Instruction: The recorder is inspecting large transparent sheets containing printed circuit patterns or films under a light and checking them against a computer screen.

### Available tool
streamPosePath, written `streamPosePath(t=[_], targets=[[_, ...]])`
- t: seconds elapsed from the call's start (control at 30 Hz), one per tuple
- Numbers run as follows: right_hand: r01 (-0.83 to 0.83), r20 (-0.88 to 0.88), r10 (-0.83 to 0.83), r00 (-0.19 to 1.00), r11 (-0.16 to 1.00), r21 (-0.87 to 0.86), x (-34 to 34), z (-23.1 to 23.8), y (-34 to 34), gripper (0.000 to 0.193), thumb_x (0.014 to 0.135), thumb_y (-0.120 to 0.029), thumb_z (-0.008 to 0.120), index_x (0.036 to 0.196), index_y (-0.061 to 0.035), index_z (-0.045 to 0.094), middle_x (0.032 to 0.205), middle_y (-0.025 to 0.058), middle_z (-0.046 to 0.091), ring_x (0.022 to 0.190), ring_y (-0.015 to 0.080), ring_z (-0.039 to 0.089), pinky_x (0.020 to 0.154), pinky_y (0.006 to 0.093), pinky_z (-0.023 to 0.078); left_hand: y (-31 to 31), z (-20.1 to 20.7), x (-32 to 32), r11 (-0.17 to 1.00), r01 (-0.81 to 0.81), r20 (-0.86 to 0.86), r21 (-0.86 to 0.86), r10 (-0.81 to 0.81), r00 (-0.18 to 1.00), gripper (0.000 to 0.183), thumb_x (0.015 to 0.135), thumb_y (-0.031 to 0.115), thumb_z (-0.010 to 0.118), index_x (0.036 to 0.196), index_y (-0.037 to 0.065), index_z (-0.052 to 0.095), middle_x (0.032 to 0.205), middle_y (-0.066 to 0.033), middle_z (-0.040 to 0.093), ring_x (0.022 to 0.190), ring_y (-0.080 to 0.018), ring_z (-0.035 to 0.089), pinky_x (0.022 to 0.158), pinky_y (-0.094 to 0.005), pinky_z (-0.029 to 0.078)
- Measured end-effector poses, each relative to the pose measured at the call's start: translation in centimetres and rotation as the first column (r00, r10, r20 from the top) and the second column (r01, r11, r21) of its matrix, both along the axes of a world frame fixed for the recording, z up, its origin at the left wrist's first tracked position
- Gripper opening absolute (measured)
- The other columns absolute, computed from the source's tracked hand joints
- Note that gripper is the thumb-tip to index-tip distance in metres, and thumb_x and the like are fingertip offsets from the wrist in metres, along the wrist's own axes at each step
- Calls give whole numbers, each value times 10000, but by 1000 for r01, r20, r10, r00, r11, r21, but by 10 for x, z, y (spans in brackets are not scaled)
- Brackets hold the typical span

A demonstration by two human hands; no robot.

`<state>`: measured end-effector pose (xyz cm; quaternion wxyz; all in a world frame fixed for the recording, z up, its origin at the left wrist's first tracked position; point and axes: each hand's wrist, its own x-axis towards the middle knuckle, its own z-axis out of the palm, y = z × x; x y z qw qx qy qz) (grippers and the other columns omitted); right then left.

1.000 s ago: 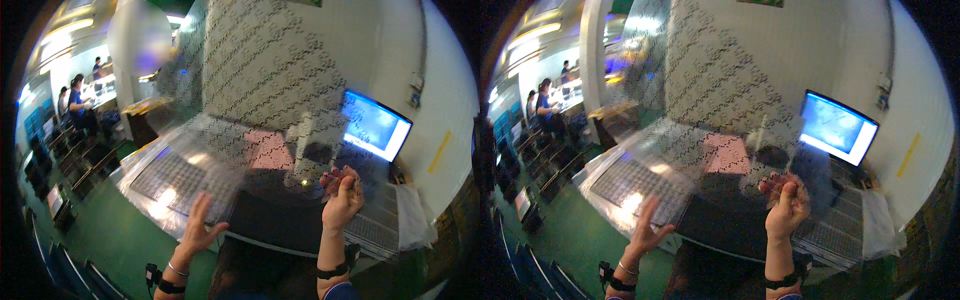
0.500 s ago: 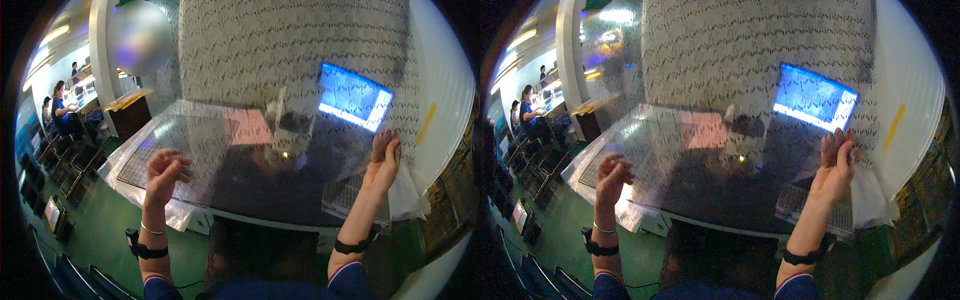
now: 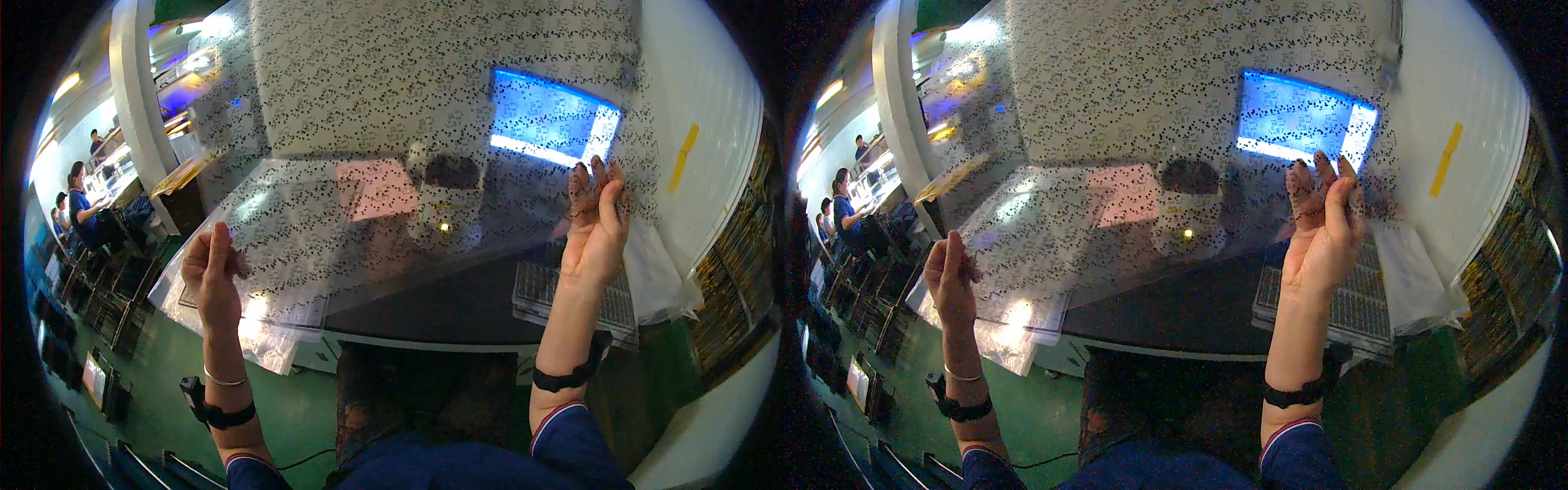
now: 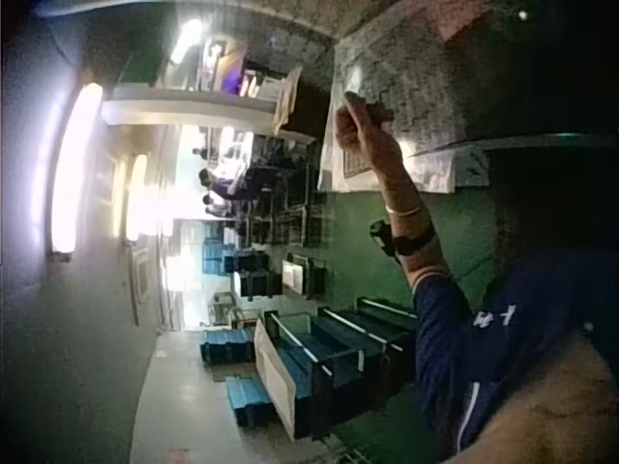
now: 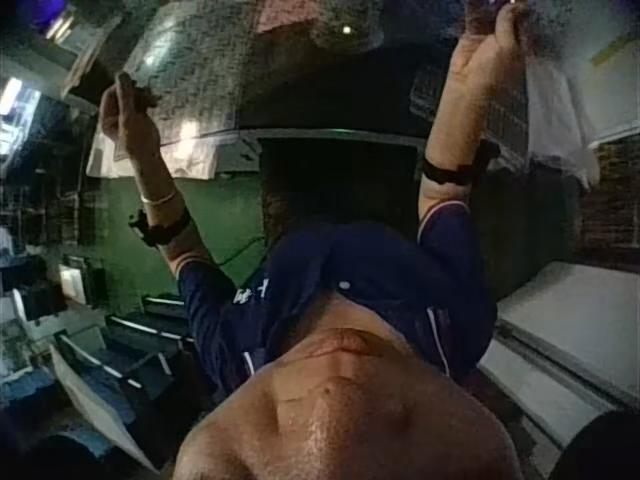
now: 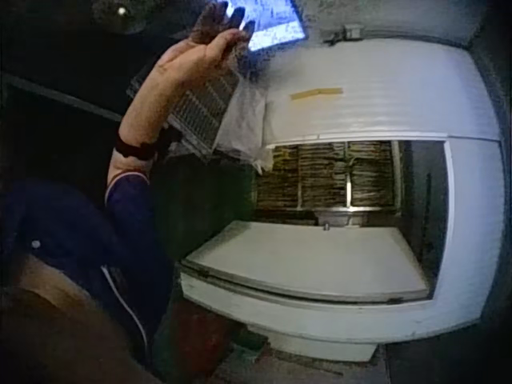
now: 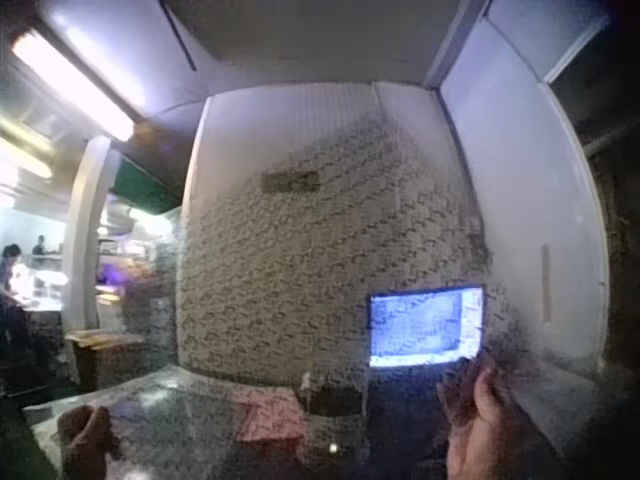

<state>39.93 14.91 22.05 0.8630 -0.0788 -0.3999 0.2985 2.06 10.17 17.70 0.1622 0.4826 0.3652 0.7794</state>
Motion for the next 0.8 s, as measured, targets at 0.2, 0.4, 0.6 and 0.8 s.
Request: streamPosePath(t=[0.2, 0.4, 0.6, 0.8], targets=[[-8, -11, 9, 1000, 1000, 25, 1, 0, 4, 327, 885, -180, 482, 1131, 28, 427, 1041, 163, 544, 884, 249, 593, 766, 329, 523, 1, 6, 6, 999, -54, 43, 9, 53, 998, 236, 863, 206, 552, 653, 103, 518, 525, 61, 401, 452, -21, 332, 421, -190, 253], [-12, -35, 14, 999, 998, 54, 1, -1, 4, 320, 875, -178, 501, 1117, 20, 432, 1033, 162, 548, 881, 253, 593, 768, 336, 522, 1, 3, -4, 995, -64, -15, 70, 65, 998, 242, 848, 216, 577, 650, 86, 528, 545, 44, 448, 440, -27, 389, 402, -186, 305], [-8, -53, 11, 999, 998, 59, 1, 1, 3, 306, 867, -188, 517, 1091, 7, 444, 1030, 160, 554, 869, 252, 598, 765, 343, 525, -1, 5, 0, 989, -134, 6, 59, 134, 991, 292, 859, 213, 561, 599, 105, 485, 515, 46, 418, 440, -19, 337, 409, -188, 277], [-35, -65, 40, 997, 997, 74, 1, 0, 4, 285, 871, -188, 509, 1077, 3, 463, 1022, 161, 565, 862, 250, 602, 759, 345, 528, -2, 7, 0, 988, -113, 9, 102, 112, 994, 287, 853, 210, 571, 599, 111, 483, 507, 52, 403, 447, -16, 326, 413, -186, 246]])
